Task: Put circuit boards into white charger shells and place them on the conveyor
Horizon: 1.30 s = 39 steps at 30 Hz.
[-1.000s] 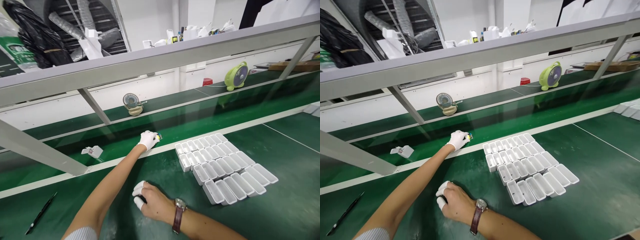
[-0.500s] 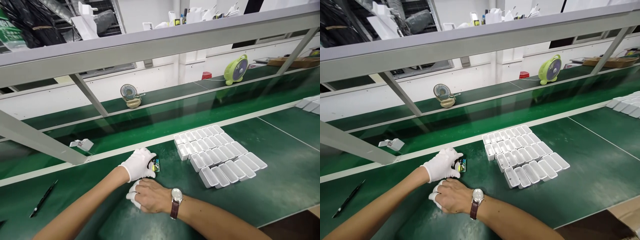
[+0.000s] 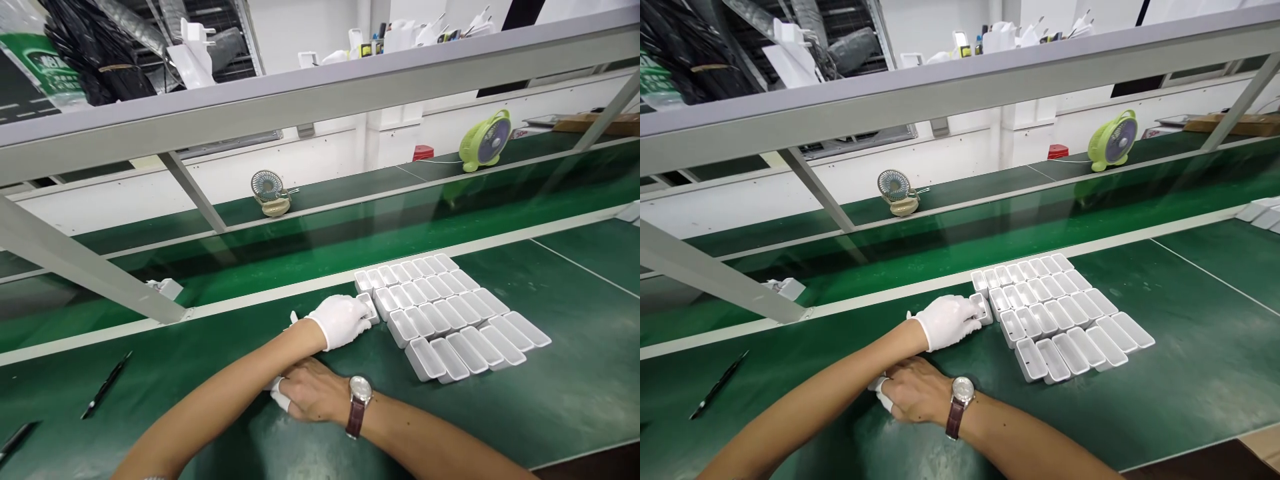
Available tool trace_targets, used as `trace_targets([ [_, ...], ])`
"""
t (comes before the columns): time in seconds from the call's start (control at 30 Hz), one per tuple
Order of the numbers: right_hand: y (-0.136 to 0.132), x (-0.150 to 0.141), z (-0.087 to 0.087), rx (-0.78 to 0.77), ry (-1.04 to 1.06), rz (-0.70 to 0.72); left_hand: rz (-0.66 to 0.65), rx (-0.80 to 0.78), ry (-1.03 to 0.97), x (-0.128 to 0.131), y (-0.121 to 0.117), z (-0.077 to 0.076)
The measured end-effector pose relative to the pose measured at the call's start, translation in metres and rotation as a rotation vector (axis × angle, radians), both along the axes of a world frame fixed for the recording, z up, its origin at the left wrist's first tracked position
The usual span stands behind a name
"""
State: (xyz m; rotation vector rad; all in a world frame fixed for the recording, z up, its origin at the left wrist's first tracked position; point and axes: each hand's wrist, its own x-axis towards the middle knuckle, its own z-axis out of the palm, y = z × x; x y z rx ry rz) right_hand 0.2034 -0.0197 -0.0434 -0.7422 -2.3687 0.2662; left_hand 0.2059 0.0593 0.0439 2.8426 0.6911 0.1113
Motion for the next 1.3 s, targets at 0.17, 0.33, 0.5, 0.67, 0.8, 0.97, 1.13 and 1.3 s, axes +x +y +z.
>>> trace_targets([
  [0.17, -0.003, 0.0, -0.003, -0.043, 0.011, -0.013, 0.097, 0.016, -0.012, -0.044, -0.004, 0.025],
  [0.33, -0.008, 0.001, 0.001, -0.07, 0.13, 0.048, 0.562, 0.069, -0.1, -0.139, -0.005, 0.039],
  [0.5, -0.008, 0.008, 0.011, 0.013, 0.089, 0.048, 0.829, 0.163, -0.085, -0.223, -0.011, 0.006],
  [0.67, 0.009, 0.029, 0.011, 0.143, 0.044, -0.226, 0.81, 0.107, -0.199, -0.257, -0.029, -0.02],
  [0.8, 0.022, 0.042, 0.002, 0.102, 0.005, -0.418, 0.726, -0.042, -0.34, -0.266, -0.032, -0.026],
  [0.97, 0.025, 0.044, -0.007, 0.071, -0.049, -0.535, 0.586, -0.131, -0.463, -0.274, -0.026, -0.03],
  [1.13, 0.022, 0.042, -0.003, 0.041, -0.058, -0.372, 0.7, -0.172, -0.469, -0.262, -0.026, -0.036],
  [1.3, 0.023, 0.048, 0.008, -0.006, 0.011, -0.305, 0.739, -0.122, -0.513, -0.247, -0.025, -0.05],
])
